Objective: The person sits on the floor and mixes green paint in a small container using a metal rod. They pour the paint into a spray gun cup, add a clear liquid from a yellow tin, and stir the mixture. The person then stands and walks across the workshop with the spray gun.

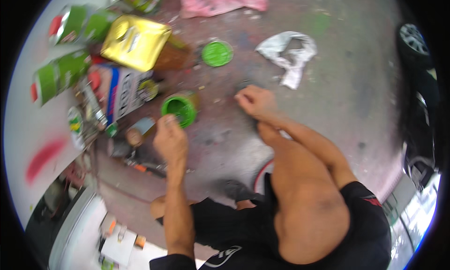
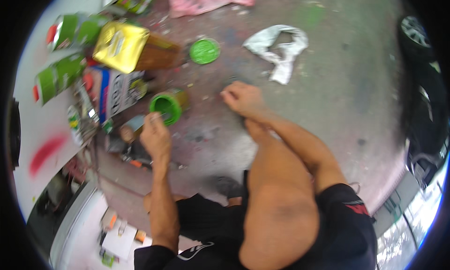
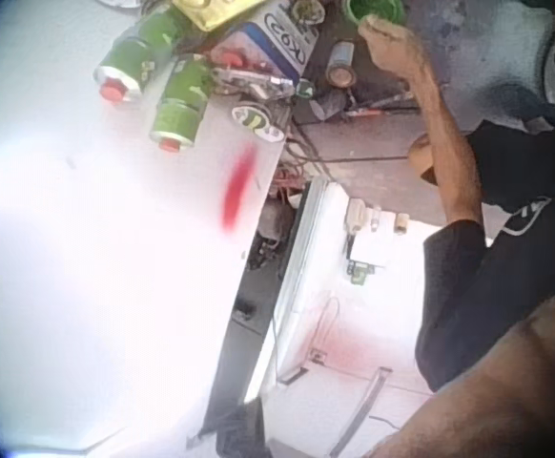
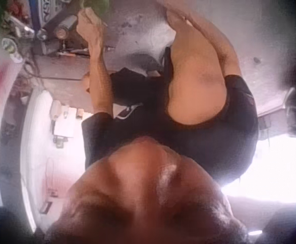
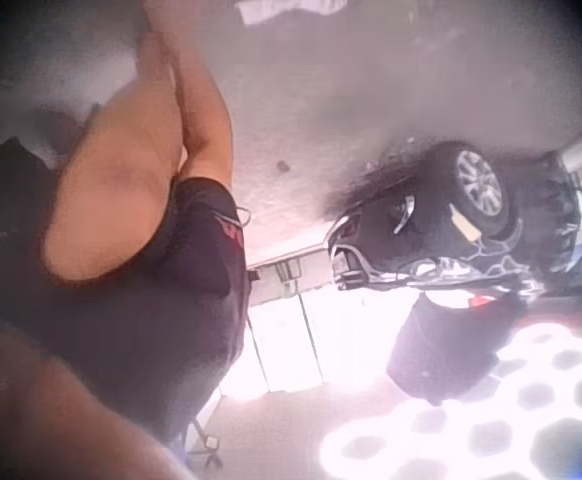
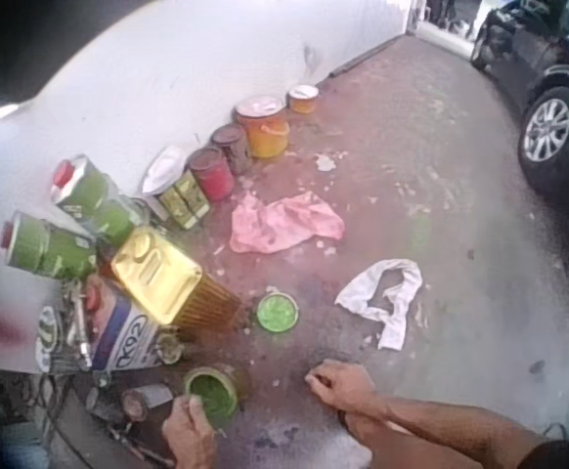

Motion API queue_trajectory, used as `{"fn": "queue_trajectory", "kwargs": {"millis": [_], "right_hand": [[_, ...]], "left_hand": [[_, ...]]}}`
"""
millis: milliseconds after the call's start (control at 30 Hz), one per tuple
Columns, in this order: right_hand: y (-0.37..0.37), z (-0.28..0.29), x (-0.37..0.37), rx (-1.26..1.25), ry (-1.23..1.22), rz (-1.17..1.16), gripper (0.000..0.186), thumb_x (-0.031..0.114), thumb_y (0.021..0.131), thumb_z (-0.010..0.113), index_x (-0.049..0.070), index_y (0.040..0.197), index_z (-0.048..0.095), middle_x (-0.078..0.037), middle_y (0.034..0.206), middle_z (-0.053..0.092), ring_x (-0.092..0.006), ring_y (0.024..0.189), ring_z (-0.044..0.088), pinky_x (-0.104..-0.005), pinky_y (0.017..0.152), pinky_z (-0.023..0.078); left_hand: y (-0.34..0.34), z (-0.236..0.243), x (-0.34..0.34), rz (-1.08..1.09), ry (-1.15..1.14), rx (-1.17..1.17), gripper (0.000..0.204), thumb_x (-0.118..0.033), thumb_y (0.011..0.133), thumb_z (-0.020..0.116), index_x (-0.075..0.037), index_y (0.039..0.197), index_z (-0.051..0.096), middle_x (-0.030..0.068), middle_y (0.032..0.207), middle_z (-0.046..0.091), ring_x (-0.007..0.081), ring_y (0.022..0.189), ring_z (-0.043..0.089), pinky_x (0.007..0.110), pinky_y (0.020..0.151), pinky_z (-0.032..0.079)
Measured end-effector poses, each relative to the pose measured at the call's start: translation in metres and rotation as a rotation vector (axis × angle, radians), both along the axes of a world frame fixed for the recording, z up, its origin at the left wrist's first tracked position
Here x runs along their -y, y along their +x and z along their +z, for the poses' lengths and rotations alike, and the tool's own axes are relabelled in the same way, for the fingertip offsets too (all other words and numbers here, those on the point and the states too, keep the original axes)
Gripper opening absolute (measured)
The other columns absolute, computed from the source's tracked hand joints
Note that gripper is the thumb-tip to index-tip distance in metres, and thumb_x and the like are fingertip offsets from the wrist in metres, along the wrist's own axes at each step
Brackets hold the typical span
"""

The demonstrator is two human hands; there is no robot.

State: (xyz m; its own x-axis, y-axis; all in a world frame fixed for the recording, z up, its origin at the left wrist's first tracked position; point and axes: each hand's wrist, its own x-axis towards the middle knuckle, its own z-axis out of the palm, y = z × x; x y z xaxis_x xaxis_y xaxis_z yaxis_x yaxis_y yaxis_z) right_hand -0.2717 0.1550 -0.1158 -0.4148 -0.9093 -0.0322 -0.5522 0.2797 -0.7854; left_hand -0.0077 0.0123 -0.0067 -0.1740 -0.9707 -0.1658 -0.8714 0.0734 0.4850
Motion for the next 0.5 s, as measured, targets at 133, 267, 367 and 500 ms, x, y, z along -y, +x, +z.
{"fn": "queue_trajectory", "kwargs": {"millis": [133, 267, 367, 500], "right_hand": [[-0.003, 0.011, 0.004, 0.059, 0.181, 0.031, 0.019, 0.03, 0.102, 0.076, 0.012, 0.103, 0.084, -0.006, 0.097, 0.078, -0.0271, 0.079, 0.076, -0.0428, 0.074, 0.061], [-0.002, 0.007, 0.004, 0.069, 0.199, 0.034, 0.02, 0.03, 0.102, 0.076, 0.012, 0.103, 0.083, -0.006, 0.094, 0.076, -0.026, 0.076, 0.074, -0.0413, 0.071, 0.059], [-0.002, 0.007, 0.003, 0.081, 0.213, 0.028, 0.019, 0.03, 0.102, 0.077, 0.012, 0.103, 0.084, -0.006, 0.093, 0.076, -0.0256, 0.075, 0.074, -0.041, 0.07, 0.059], [-0.003, 0.009, 0.006, 0.082, 0.18, 0.056, 0.018, 0.029, 0.102, 0.077, 0.012, 0.104, 0.084, -0.006, 0.091, 0.075, -0.0252, 0.074, 0.073, -0.0403, 0.07, 0.058]], "left_hand": [[0.002, -0.007, 0.007, 0.118, 0.03, -0.278, 0.03, -0.025, 0.115, 0.064, 0.001, 0.123, 0.076, 0.0234, 0.098, 0.08, 0.0312, 0.087, 0.077, 0.041, 0.081, 0.058], [0.013, -0.02, 0.001, -0.02, -0.122, -0.113, 0.032, -0.027, 0.117, 0.064, 0.001, 0.122, 0.077, 0.0126, 0.08, 0.072, 0.018, 0.069, 0.065, 0.035, 0.067, 0.052], [-0.006, 0.004, 0.002, 0.128, 0.077, -0.257, 0.028, -0.021, 0.116, 0.061, 0.002, 0.121, 0.076, 0.0214, 0.092, 0.078, 0.0364, 0.079, 0.074, 0.045, 0.073, 0.057], [0.013, -0.018, 0.006, -0.059, -0.225, -0.103, 0.028, -0.022, 0.117, 0.061, 0.001, 0.122, 0.076, 0.0189, 0.086, 0.076, 0.033, 0.072, 0.073, 0.043, 0.069, 0.056]]}}
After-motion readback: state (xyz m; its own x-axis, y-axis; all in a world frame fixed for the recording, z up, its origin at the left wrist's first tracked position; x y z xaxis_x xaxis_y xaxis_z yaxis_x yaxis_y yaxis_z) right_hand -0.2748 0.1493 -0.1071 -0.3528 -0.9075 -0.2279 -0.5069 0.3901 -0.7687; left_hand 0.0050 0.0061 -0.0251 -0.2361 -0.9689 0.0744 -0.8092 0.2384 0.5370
